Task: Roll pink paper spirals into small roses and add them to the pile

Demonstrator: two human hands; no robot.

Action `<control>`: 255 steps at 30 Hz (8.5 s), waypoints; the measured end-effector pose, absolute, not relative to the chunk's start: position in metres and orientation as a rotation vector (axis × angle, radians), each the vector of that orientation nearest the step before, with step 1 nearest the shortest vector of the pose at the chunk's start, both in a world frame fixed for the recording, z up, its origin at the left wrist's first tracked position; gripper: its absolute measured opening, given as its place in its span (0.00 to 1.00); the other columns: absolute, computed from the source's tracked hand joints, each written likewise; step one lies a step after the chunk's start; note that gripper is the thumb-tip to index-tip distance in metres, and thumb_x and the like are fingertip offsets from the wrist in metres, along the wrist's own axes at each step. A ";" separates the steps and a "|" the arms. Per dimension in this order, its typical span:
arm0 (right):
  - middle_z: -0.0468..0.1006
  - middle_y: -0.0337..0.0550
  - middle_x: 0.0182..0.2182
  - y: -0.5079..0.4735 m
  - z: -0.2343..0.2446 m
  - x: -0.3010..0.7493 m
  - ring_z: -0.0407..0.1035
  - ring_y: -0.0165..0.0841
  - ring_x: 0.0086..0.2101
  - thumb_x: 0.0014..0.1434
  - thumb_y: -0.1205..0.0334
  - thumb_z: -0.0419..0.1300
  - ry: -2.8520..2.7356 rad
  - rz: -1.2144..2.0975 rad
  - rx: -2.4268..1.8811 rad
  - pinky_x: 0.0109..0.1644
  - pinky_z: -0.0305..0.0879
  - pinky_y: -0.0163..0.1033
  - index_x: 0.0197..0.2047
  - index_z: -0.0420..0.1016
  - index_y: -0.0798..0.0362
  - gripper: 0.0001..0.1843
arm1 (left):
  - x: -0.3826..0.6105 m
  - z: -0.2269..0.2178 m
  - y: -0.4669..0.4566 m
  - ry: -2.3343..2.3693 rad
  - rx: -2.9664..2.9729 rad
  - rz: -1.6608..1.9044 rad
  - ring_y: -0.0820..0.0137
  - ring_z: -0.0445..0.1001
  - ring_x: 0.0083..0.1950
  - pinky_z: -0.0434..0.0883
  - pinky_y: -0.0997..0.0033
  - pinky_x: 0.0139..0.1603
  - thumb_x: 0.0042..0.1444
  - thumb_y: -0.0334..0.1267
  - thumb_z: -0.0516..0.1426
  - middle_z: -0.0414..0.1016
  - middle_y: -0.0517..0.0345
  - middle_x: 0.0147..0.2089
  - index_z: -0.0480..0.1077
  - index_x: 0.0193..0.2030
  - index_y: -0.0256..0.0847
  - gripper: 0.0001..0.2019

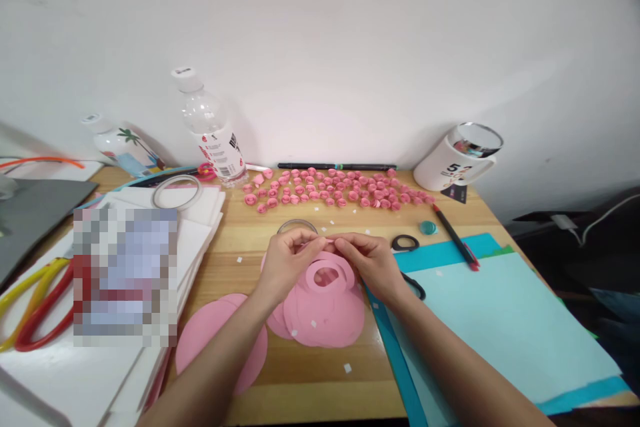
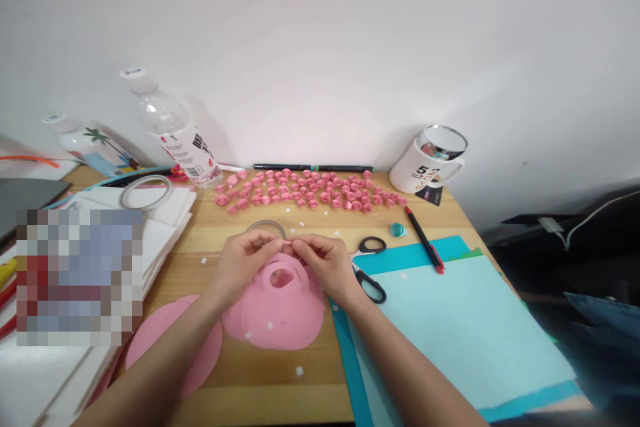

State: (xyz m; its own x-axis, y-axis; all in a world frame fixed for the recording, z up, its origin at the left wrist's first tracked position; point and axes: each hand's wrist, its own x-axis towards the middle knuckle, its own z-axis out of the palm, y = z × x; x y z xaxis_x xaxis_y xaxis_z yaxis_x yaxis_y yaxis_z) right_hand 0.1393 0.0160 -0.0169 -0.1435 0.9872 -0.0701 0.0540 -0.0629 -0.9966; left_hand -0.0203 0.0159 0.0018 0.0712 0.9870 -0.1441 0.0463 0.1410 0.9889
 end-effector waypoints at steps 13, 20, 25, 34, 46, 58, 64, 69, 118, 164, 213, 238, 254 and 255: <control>0.81 0.42 0.27 0.014 -0.019 0.138 0.74 0.35 0.29 0.50 0.55 0.64 -1.246 1.353 -1.187 0.35 0.70 0.40 0.27 0.79 0.51 0.08 | -0.019 0.002 0.016 1.248 1.196 1.032 0.72 0.70 0.27 0.67 0.74 0.28 0.46 0.39 0.61 0.74 0.59 0.24 0.73 0.23 0.38 0.07; 0.82 0.43 0.30 0.015 -0.021 0.138 0.76 0.37 0.33 0.44 0.57 0.69 -1.078 1.445 -1.159 0.42 0.71 0.43 0.34 0.79 0.51 0.12 | -0.020 -0.002 0.016 1.223 1.201 1.023 0.72 0.71 0.27 0.68 0.74 0.29 0.46 0.40 0.62 0.75 0.58 0.26 0.74 0.25 0.38 0.07; 0.83 0.45 0.31 0.016 -0.021 0.138 0.77 0.38 0.34 0.42 0.57 0.70 -0.954 1.531 -1.148 0.44 0.71 0.45 0.36 0.79 0.52 0.16 | -0.019 -0.003 0.016 1.198 1.180 1.007 0.70 0.74 0.30 0.70 0.73 0.32 0.46 0.40 0.61 0.77 0.56 0.28 0.74 0.26 0.38 0.07; 0.82 0.46 0.35 0.017 -0.020 0.138 0.77 0.38 0.34 0.42 0.57 0.70 -0.928 1.545 -1.109 0.44 0.72 0.45 0.37 0.78 0.52 0.17 | -0.020 -0.004 0.017 1.215 1.212 1.026 0.70 0.73 0.29 0.70 0.73 0.30 0.46 0.40 0.61 0.76 0.57 0.26 0.74 0.24 0.38 0.08; 0.83 0.46 0.33 0.019 -0.025 0.141 0.77 0.41 0.37 0.41 0.57 0.71 -0.919 1.479 -1.168 0.44 0.72 0.45 0.36 0.79 0.53 0.16 | -0.026 -0.007 0.021 1.446 1.366 1.127 0.69 0.74 0.34 0.69 0.73 0.36 0.54 0.41 0.55 0.77 0.55 0.32 0.73 0.29 0.37 0.10; 0.83 0.46 0.30 0.020 -0.024 0.140 0.77 0.39 0.33 0.39 0.58 0.72 -0.886 1.434 -1.174 0.40 0.73 0.42 0.33 0.78 0.54 0.16 | -0.033 -0.009 0.019 1.999 1.652 1.208 0.61 0.74 0.43 0.68 0.61 0.45 0.57 0.42 0.52 0.75 0.47 0.45 0.69 0.46 0.37 0.14; 0.83 0.44 0.30 0.021 -0.025 0.142 0.77 0.36 0.32 0.41 0.60 0.71 -0.928 1.430 -1.132 0.39 0.72 0.40 0.33 0.79 0.53 0.13 | -0.023 -0.011 0.016 1.490 1.792 1.172 0.62 0.73 0.47 0.68 0.63 0.49 0.51 0.41 0.60 0.77 0.51 0.43 0.73 0.43 0.39 0.13; 0.83 0.44 0.33 0.021 -0.023 0.143 0.77 0.37 0.35 0.45 0.58 0.69 -0.959 1.447 -1.121 0.41 0.71 0.41 0.36 0.80 0.51 0.13 | -0.019 -0.005 0.014 1.358 1.607 1.115 0.65 0.76 0.39 0.70 0.67 0.43 0.53 0.38 0.58 0.79 0.53 0.35 0.77 0.33 0.39 0.07; 0.69 0.34 0.21 0.012 -0.014 0.141 0.64 0.26 0.23 0.39 0.61 0.72 -1.259 1.400 -1.109 0.29 0.64 0.34 0.32 0.74 0.53 0.16 | -0.020 0.007 0.012 1.084 1.548 0.885 0.71 0.71 0.32 0.66 0.74 0.32 0.52 0.39 0.57 0.76 0.56 0.29 0.73 0.25 0.37 0.09; 0.81 0.43 0.36 0.014 -0.015 0.143 0.75 0.35 0.37 0.48 0.65 0.65 -1.103 1.207 -1.077 0.42 0.71 0.41 0.27 0.79 0.50 0.01 | -0.013 0.009 0.010 1.246 1.348 1.024 0.69 0.74 0.30 0.69 0.74 0.30 0.51 0.40 0.59 0.80 0.56 0.30 0.78 0.29 0.38 0.09; 0.80 0.39 0.25 0.022 -0.015 0.153 0.72 0.31 0.27 0.40 0.62 0.70 -1.053 1.192 -1.239 0.34 0.71 0.36 0.26 0.79 0.52 0.06 | -0.019 -0.011 0.018 1.312 1.239 1.087 0.68 0.74 0.36 0.71 0.71 0.39 0.45 0.33 0.62 0.77 0.52 0.34 0.74 0.29 0.35 0.04; 0.82 0.45 0.38 0.025 -0.016 0.158 0.77 0.37 0.36 0.43 0.59 0.70 -1.008 1.383 -1.170 0.45 0.74 0.45 0.43 0.77 0.51 0.21 | -0.018 0.003 0.012 1.309 1.211 1.049 0.82 0.58 0.13 0.58 0.79 0.13 0.53 0.43 0.56 0.77 0.57 0.28 0.73 0.35 0.36 0.11; 0.77 0.39 0.21 0.024 -0.012 0.155 0.71 0.29 0.23 0.40 0.56 0.71 -1.053 1.311 -1.245 0.29 0.72 0.36 0.27 0.76 0.54 0.13 | -0.019 0.004 0.013 1.280 1.327 1.046 0.71 0.73 0.26 0.68 0.75 0.29 0.54 0.39 0.56 0.76 0.58 0.23 0.75 0.30 0.38 0.09; 0.76 0.38 0.20 0.024 -0.012 0.154 0.70 0.29 0.22 0.40 0.56 0.70 -1.070 1.309 -1.240 0.27 0.71 0.36 0.26 0.75 0.54 0.13 | -0.019 0.004 0.012 1.279 1.330 1.042 0.71 0.73 0.26 0.68 0.75 0.28 0.54 0.39 0.56 0.76 0.57 0.23 0.75 0.29 0.38 0.09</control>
